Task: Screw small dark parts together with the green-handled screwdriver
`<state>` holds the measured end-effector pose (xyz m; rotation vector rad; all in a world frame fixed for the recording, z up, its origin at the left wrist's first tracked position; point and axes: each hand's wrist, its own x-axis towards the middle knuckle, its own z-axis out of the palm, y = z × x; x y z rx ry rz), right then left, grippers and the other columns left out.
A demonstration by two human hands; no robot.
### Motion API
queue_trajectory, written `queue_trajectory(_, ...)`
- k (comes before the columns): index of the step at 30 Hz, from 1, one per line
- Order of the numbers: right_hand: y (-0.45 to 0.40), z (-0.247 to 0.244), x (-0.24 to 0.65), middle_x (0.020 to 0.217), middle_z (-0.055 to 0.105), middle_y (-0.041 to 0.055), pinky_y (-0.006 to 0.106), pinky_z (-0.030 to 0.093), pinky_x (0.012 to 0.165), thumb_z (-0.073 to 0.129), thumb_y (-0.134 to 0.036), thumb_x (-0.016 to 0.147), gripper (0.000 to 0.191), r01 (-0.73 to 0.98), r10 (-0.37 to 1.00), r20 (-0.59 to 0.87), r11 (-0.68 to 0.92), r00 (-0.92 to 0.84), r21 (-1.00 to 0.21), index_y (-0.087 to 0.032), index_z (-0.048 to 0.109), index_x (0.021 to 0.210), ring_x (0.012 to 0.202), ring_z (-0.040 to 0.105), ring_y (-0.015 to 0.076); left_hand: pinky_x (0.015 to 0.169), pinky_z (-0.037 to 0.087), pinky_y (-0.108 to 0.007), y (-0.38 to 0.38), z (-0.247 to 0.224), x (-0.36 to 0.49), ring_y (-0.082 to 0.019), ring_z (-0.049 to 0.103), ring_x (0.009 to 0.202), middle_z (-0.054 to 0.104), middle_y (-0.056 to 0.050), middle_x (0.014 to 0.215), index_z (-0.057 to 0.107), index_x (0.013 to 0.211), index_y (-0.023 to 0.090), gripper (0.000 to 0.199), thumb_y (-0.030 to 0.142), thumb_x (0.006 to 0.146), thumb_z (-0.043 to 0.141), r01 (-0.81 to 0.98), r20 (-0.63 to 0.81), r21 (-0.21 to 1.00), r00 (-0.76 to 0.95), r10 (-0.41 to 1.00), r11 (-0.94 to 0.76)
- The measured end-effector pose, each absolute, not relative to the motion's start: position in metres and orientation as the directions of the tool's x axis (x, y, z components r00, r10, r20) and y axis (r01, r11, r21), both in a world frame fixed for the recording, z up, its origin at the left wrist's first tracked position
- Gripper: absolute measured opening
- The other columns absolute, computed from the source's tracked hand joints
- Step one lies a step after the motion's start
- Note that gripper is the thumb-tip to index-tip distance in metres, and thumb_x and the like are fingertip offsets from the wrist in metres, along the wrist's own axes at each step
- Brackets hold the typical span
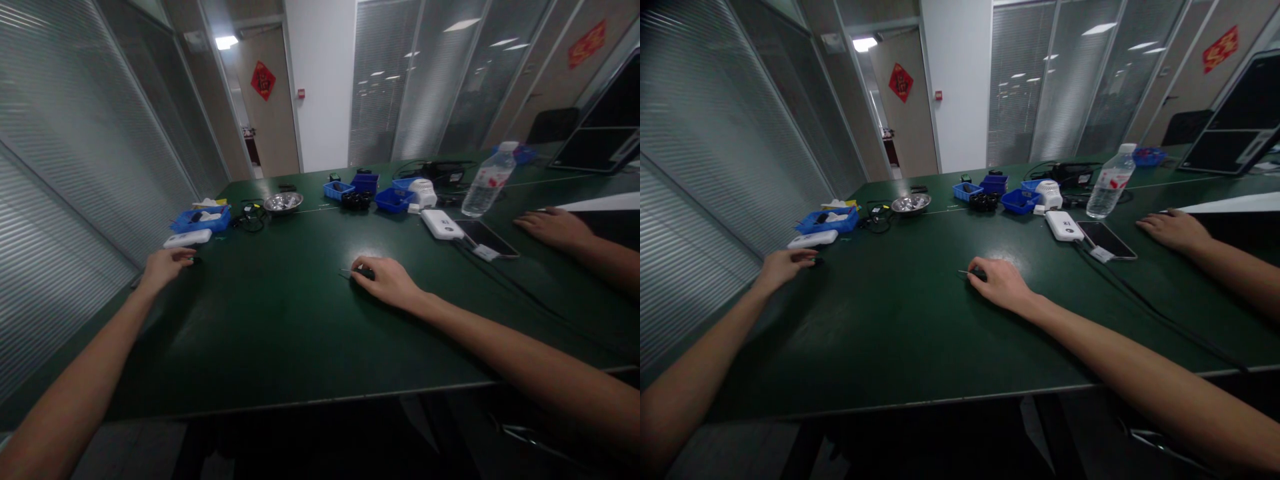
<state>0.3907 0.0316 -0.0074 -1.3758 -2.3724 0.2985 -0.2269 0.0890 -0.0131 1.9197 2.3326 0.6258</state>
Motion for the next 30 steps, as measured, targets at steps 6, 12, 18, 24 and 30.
queue_trajectory(6, 0.03, -0.006, 0.39, 0.097, 0.075, 0.006, 0.032, 0.048, 0.073, 0.056, -0.041, 0.1, 0.027, 0.78, 0.865, 0.217, 0.502, -0.452, -0.373, -0.023, 0.07, 0.115, 0.084, 0.067, 0.0215, 0.096, 0.056, -0.033, 0.089, -0.015, -0.227, -0.023, 0.075, 0.102, 0.078, -0.011, 0.114, 0.071, 0.126, 0.012, 0.043, 0.018, 0.084, 0.07, 0.898, 0.205, 0.417, -0.247, 0.947, 0.144)
queue_trajectory(12, 0.027, -0.002, 0.389, 0.099, 0.075, 0.0067, 0.033, 0.05, 0.077, 0.056, -0.04, 0.1, 0.027, 0.777, 0.867, 0.208, 0.499, -0.453, -0.383, -0.022, 0.07, 0.115, 0.086, 0.068, 0.022, 0.088, 0.058, -0.033, 0.09, -0.017, -0.231, -0.024, 0.075, 0.097, 0.078, -0.009, 0.11, 0.069, 0.128, 0.014, 0.049, 0.025, 0.08, 0.07, 0.88, 0.205, 0.456, -0.246, 0.947, 0.13)
queue_trajectory(18, 0.027, -0.001, 0.389, 0.099, 0.075, 0.0075, 0.033, 0.051, 0.077, 0.056, -0.039, 0.1, 0.027, 0.776, 0.865, 0.213, 0.502, -0.454, -0.383, -0.021, 0.07, 0.115, 0.086, 0.068, 0.0221, 0.088, 0.056, -0.031, 0.092, -0.021, -0.238, -0.024, 0.075, 0.095, 0.079, -0.009, 0.104, 0.071, 0.126, 0.013, 0.049, 0.026, 0.078, 0.068, 0.862, 0.187, 0.489, -0.253, 0.949, 0.134)
queue_trajectory(24, 0.029, -0.003, 0.391, 0.099, 0.074, 0.007, 0.033, 0.051, 0.077, 0.056, -0.04, 0.1, 0.028, 0.769, 0.863, 0.213, 0.505, -0.459, -0.392, -0.022, 0.07, 0.115, 0.086, 0.067, 0.0216, 0.077, 0.055, -0.028, 0.09, -0.022, -0.234, -0.024, 0.074, 0.092, 0.079, -0.01, 0.106, 0.072, 0.126, 0.014, 0.048, 0.032, 0.081, 0.071, 0.843, 0.202, 0.516, -0.295, 0.934, 0.155)
queue_trajectory(30, 0.03, -0.004, 0.39, 0.097, 0.074, 0.0063, 0.031, 0.049, 0.074, 0.055, -0.041, 0.1, 0.028, 0.77, 0.856, 0.219, 0.516, -0.467, -0.376, -0.023, 0.069, 0.115, 0.084, 0.067, 0.0211, 0.092, 0.052, -0.031, 0.085, -0.012, -0.226, -0.024, 0.071, 0.101, 0.078, -0.008, 0.108, 0.077, 0.115, 0.016, 0.036, 0.03, 0.083, 0.074, 0.818, 0.248, 0.543, -0.37, 0.895, 0.188)
